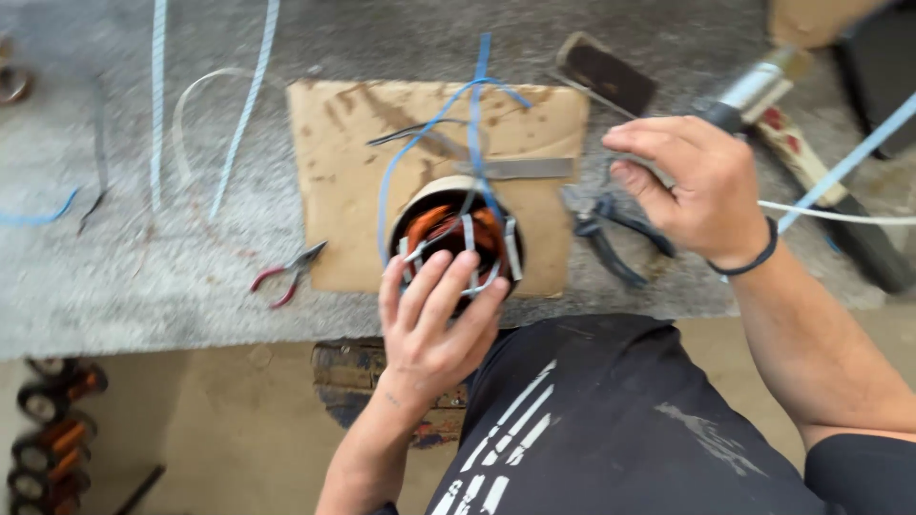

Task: Repairing an electric motor by stripping, insulating, and connecting stator wires at a workbench.

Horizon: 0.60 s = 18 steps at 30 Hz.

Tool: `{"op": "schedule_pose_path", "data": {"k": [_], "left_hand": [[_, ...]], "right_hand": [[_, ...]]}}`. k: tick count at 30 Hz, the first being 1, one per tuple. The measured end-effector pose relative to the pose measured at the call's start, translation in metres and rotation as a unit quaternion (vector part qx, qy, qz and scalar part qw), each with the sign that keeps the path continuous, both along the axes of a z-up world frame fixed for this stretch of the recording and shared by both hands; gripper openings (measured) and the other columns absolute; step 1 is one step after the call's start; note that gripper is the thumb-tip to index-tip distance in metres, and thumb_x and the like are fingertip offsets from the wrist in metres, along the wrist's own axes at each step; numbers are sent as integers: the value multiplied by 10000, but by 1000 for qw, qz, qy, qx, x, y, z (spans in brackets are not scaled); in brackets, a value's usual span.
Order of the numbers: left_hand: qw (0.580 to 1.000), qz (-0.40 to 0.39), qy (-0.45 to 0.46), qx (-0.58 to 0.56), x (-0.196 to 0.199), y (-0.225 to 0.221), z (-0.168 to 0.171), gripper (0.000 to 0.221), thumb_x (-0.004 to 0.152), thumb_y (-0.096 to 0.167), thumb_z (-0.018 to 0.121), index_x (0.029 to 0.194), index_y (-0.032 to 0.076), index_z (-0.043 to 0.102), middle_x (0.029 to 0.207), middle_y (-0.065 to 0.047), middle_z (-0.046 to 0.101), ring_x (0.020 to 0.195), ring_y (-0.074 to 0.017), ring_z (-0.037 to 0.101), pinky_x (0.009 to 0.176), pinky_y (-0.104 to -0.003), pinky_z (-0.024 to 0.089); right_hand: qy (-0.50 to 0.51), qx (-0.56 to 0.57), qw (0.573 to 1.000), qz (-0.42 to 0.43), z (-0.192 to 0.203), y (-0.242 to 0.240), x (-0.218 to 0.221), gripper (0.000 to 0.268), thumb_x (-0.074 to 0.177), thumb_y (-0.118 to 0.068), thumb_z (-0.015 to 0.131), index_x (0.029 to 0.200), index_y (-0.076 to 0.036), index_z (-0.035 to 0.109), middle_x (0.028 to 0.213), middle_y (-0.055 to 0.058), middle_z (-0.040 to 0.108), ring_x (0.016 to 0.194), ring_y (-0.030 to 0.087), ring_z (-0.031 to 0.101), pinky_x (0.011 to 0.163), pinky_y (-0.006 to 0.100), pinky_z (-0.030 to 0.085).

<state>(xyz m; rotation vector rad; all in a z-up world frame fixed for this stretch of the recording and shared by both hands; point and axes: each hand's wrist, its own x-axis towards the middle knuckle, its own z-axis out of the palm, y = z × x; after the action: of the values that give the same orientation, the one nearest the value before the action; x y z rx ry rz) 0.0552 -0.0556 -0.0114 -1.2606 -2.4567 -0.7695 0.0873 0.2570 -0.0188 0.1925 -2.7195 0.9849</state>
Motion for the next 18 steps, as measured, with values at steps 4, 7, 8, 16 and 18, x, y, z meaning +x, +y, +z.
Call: {"op": "schedule_pose_path", "data": {"k": [4, 7, 8, 16, 18], "left_hand": [[1000, -24, -13, 1, 0, 2, -6, 196, 986, 274, 708, 1163, 228, 780, 1320, -103, 647, 1242, -290, 604, 1118, -603, 414], [1000, -26, -4, 5, 1, 1, -10, 188, 971, 276, 760, 1150, 221, 780, 1314, -112, 645, 1225, -295, 619, 1132, -608, 405], [999, -27, -16, 2, 2, 0, -10, 194, 978, 272, 758, 1165, 221, 769, 1325, -113, 639, 1235, -294, 617, 1142, -603, 399], [1000, 8, -14, -7, 5, -3, 0, 196, 980, 269, 768, 1170, 222, 778, 1344, -96, 636, 1273, -276, 605, 1178, -552, 359], [999, 11, -33, 32, 13, -7, -5, 242, 1018, 370, 706, 1217, 241, 754, 1389, -86, 607, 1324, -266, 571, 1213, -575, 340]], "right_hand": [[-54, 123, 989, -52, -24, 53, 56, 111, 1052, -144, 764, 1103, -53, 804, 1090, 116, 783, 1000, 265, 739, 873, 388, 571], [-126, 242, 957, -101, -40, 71, 92, 62, 1031, -280, 783, 1015, -221, 795, 963, -57, 751, 874, 178, 680, 736, 323, 508], [-142, 278, 944, -108, -45, 73, 100, 126, 975, -280, 808, 1076, -205, 800, 1009, -20, 747, 931, 199, 685, 762, 361, 540], [-94, 193, 973, -86, -24, 58, 98, 25, 1085, -162, 829, 1085, -137, 834, 1073, 47, 800, 1011, 258, 742, 898, 389, 547], [-94, 64, 993, 30, 19, 41, 83, 249, 939, -81, 799, 1159, 34, 793, 1098, 205, 782, 937, 287, 744, 863, 383, 632]]}}
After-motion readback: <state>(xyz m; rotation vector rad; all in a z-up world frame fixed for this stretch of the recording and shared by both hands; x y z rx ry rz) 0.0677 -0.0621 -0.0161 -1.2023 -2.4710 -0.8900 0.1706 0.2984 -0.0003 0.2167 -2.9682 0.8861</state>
